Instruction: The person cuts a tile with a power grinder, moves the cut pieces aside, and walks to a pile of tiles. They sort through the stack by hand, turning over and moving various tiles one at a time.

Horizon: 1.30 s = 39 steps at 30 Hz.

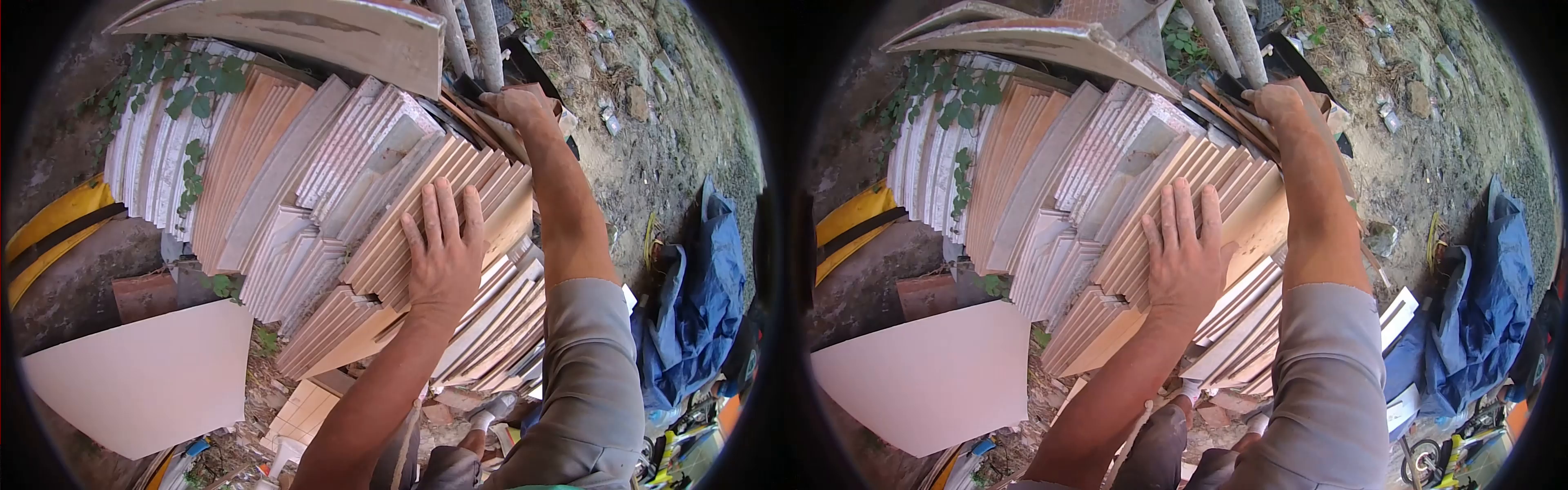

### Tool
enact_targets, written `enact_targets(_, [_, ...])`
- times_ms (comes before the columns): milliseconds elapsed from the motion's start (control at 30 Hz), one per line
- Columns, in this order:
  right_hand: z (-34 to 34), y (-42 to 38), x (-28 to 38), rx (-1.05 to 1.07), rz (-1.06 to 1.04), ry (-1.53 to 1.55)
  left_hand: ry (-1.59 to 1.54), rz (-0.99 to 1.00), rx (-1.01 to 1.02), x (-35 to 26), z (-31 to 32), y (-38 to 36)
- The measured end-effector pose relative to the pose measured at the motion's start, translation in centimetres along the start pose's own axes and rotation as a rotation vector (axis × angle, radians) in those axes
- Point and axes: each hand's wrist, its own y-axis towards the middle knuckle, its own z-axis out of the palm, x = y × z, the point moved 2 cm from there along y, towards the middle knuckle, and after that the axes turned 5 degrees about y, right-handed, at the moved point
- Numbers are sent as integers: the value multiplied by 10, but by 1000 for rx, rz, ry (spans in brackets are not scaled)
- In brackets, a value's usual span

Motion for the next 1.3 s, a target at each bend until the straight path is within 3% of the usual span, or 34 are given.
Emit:
enact_targets(100, [-11, -13, 7, -18, 49, 6, 14, 1, 9, 0, -1, 3])
enact_targets(167, [-12, -18, 7, -59, -22, 8, -12, -3, 26, 0, -2, 0])
enact_targets(200, [2, -6, -2, -111, -174, -91, -4, -9, 25, 0, -1, -1])
enact_targets(333, [27, 23, -24, -21, -151, -292, -7, -13, -3, -1, 0, 0])
enact_targets(400, [19, 2, -32, -127, -294, -277, 0, -17, 0, -3, 0, -1])
enact_targets(533, [23, -3, -40, -29, -241, -240, 27, -9, 3, -1, 0, 0])
enact_targets(600, [36, 7, -46, -237, -322, -105, 8, -9, 2, -3, 0, 1])
enact_targets(633, [41, 15, -48, -236, -328, -100, -4, -18, 7, -2, 0, 0])
enact_targets(700, [42, 20, -40, -129, -30, 202, 7, -20, 9, 0, 0, -1])
enact_targets(767, [37, 10, -36, -63, 51, 319, 6, -8, 4, -2, 0, -1])
enact_targets(867, [32, 8, -40, -118, -69, 238, 3, -21, 22, -1, 0, 0])
enact_targets(933, [34, 4, -49, -178, -287, 89, 2, -26, 9, -2, 0, 0])
enact_targets(1033, [5, -39, -59, -287, -305, 150, -2, -28, -2, -2, 0, -1])
enact_targets(1300, [-80, -162, -202, -496, -152, 294, 61, -22, -14, -5, -1, 0])
